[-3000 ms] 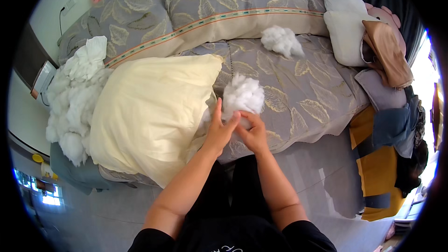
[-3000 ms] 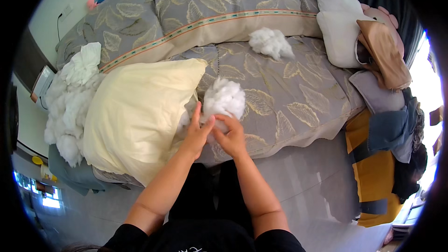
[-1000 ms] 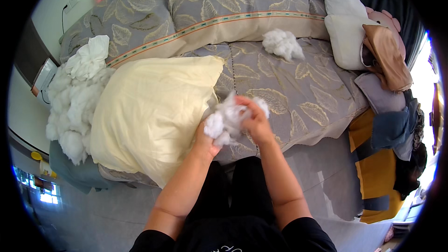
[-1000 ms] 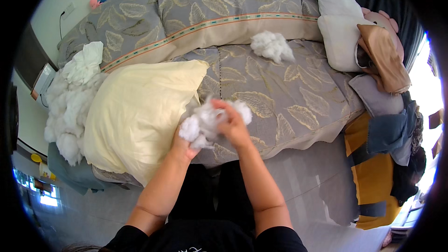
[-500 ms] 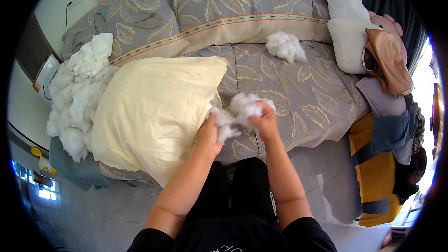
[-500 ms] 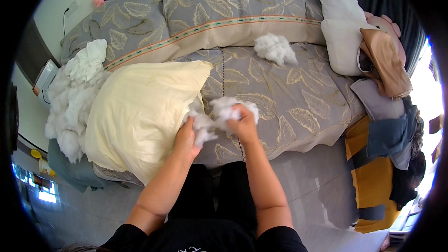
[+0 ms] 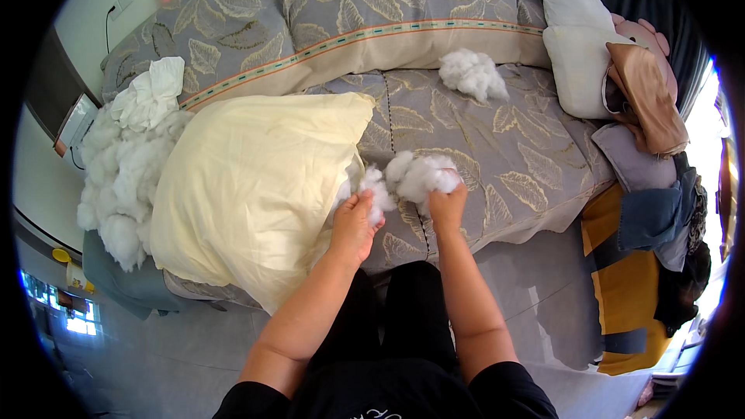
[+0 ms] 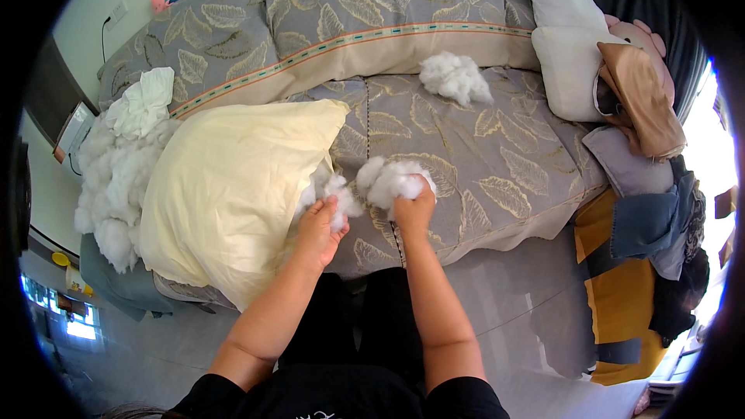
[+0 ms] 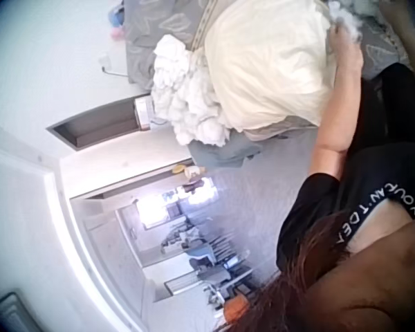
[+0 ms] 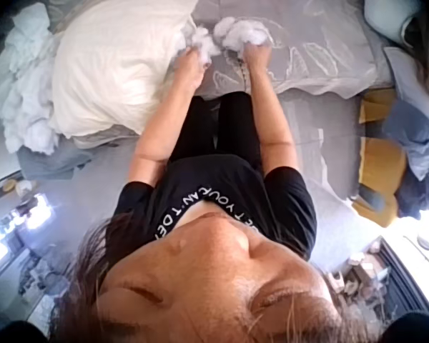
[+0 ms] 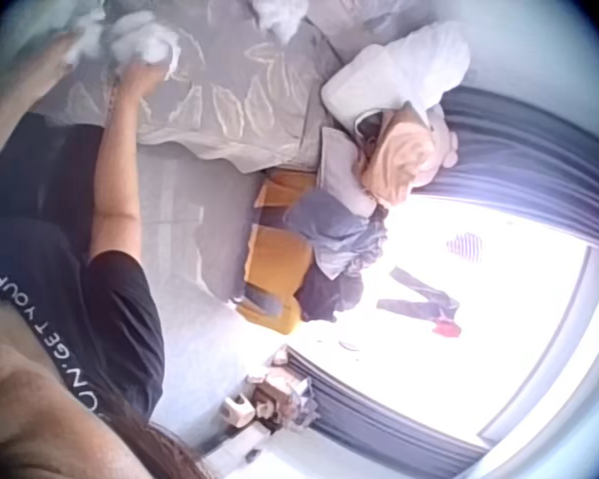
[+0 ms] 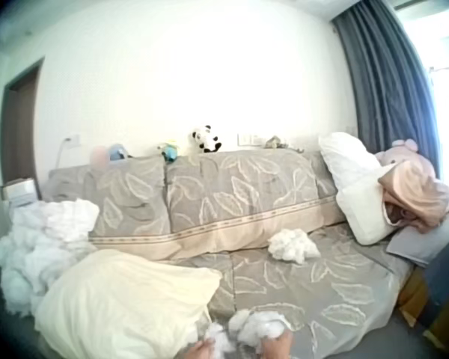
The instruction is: The person stuffs a pillow with white polyester fill by hand, pushing clumps of material into the opening, and then begins to pull a brown pillowcase over the stuffed pillow.
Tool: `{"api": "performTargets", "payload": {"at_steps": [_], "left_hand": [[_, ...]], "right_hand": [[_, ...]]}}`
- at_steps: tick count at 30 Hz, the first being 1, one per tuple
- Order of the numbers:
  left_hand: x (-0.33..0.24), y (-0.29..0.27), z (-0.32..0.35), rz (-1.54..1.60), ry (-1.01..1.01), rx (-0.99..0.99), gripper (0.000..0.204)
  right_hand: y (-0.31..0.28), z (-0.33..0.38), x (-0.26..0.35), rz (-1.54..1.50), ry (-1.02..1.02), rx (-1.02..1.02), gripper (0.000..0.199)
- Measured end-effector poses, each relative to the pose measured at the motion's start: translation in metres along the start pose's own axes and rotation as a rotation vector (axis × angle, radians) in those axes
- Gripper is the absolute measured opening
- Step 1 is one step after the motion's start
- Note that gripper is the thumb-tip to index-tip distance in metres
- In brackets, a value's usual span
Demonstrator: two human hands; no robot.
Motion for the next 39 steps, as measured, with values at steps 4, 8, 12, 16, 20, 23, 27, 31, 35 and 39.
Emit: {"api": "performTargets", "payload": {"at_steps": [4, 8, 12, 16, 20, 23, 27, 31, 35, 39], "left_hand": [[0.002, 0.008, -0.003, 0.190, 0.009, -0.019, 0.019], [0.011, 0.003, -0.002, 0.157, -0.028, -0.021, 0.019], [0.006, -0.003, 0.001, 0.053, 0.016, -0.048, 0.013], [-0.007, 0.009, 0.004, -0.046, 0.039, 0.015, 0.028], [0.001, 0.013, -0.001, -0.302, 0.157, -0.043, 0.029], [-0.004, 0.008, -0.006, -0.199, 0.137, -0.099, 0.023], [-0.001, -0.008, -0.013, -0.197, 0.104, -0.027, 0.021], [0.000, -0.005, -0.012, -0.232, 0.065, -0.007, 0.025], [-0.009, -0.010, -0.006, -0.047, 0.122, -0.137, 0.027], [-0.003, 0.009, -0.009, -0.334, 0.069, 0.031, 0.044]], "right_hand": [[0.058, 0.032, 0.059, 0.264, -0.132, 0.556, 0.053], [0.070, 0.039, 0.063, 0.573, -0.185, 0.550, 0.063], [0.030, 0.009, 0.021, 0.237, -0.027, 0.217, 0.047], [0.024, 0.008, 0.035, 0.668, -0.169, 0.074, 0.046], [0.066, 0.026, 0.056, 0.804, -0.191, 0.285, 0.055], [0.052, 0.020, 0.041, 0.289, 0.004, 0.446, 0.055], [0.057, 0.027, 0.055, -0.450, 0.263, 0.600, 0.039], [0.032, 0.018, 0.009, -0.365, 0.284, 0.308, 0.034], [0.004, 0.005, 0.019, -0.614, 0.220, 0.124, 0.038], [0.039, 0.022, 0.057, -0.450, 0.194, 0.409, 0.043]]}}
Point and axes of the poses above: each hand's wrist, its own z-axis away from the middle knuckle, its own y-axis out of the palm, x = y × z, the point moved 4 cm from there along -z, towards the middle knuckle, and after that the axes turned 14 degrees about x, right-handed, at the moved point
